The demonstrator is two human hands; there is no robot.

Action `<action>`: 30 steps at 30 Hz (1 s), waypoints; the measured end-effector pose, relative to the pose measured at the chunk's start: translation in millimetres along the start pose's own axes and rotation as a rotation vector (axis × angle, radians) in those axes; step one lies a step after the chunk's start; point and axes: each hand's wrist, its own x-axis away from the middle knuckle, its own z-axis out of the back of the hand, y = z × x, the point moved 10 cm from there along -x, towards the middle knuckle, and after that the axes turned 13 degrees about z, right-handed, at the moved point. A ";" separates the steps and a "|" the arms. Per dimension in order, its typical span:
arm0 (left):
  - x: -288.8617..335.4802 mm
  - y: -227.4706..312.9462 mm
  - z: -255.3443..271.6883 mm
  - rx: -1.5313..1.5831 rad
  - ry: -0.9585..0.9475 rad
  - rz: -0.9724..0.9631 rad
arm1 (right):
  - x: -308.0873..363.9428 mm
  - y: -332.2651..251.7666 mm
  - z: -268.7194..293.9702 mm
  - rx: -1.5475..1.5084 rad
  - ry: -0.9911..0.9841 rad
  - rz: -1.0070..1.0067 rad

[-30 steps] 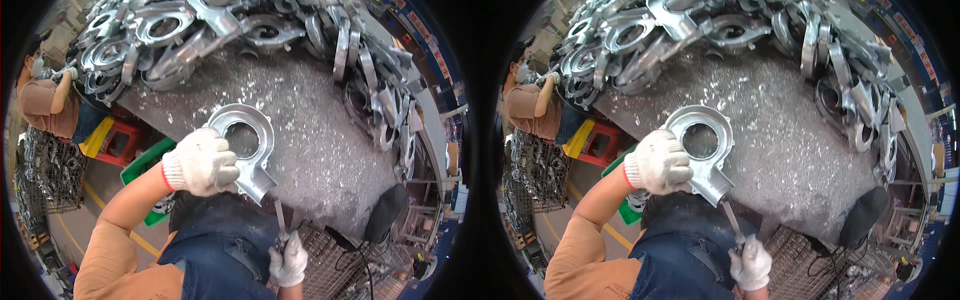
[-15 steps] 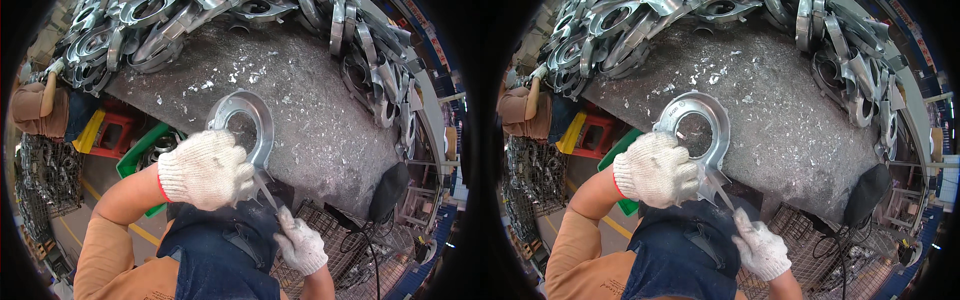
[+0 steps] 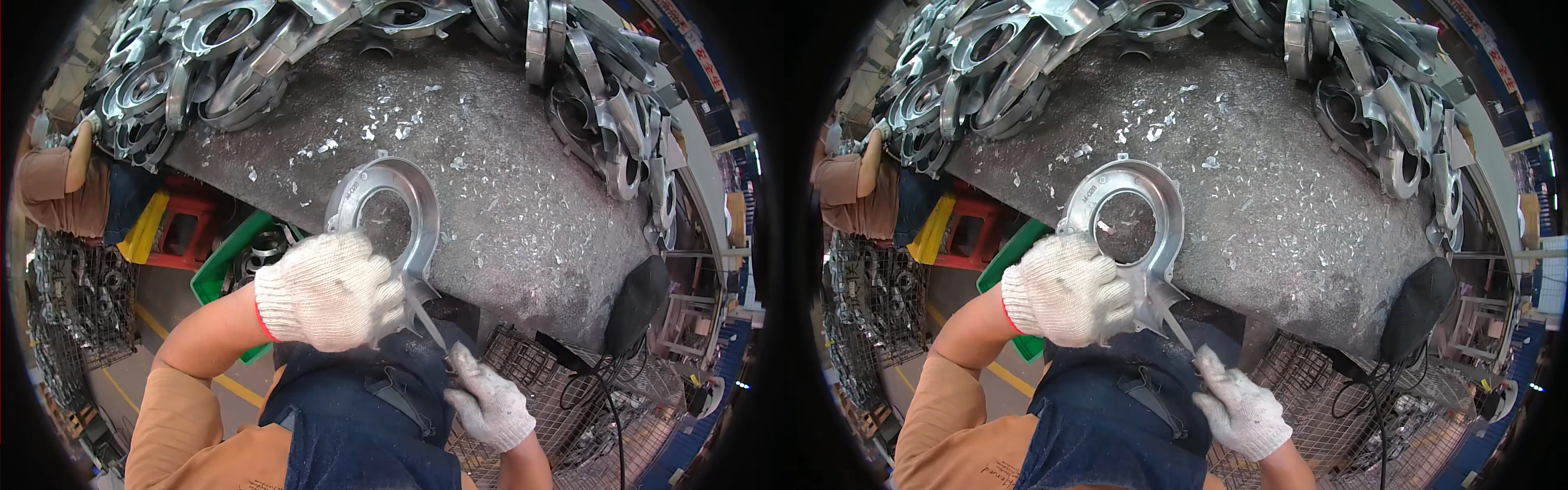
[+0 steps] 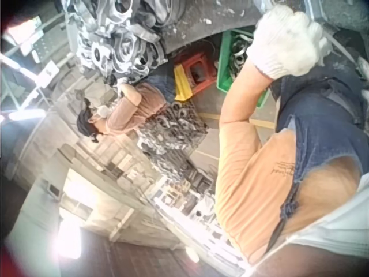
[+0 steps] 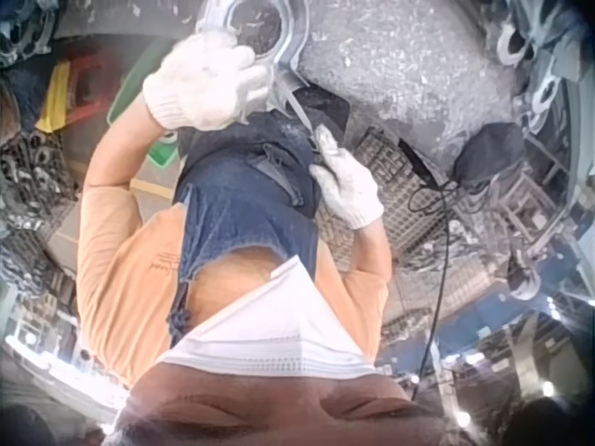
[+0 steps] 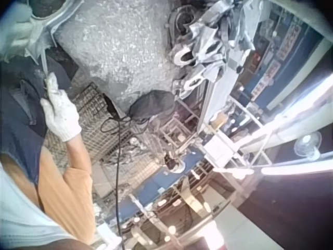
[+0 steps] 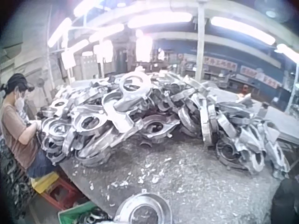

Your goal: The person deburrs metal casings by scraping their edges and contours with a hand tool, turning and rotating each part to scrape different sides.

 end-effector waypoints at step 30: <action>-9.2 1.5 -72.5 0.380 0.239 -0.010 | -2.4 -16.3 24.5 0.391 -0.110 -0.288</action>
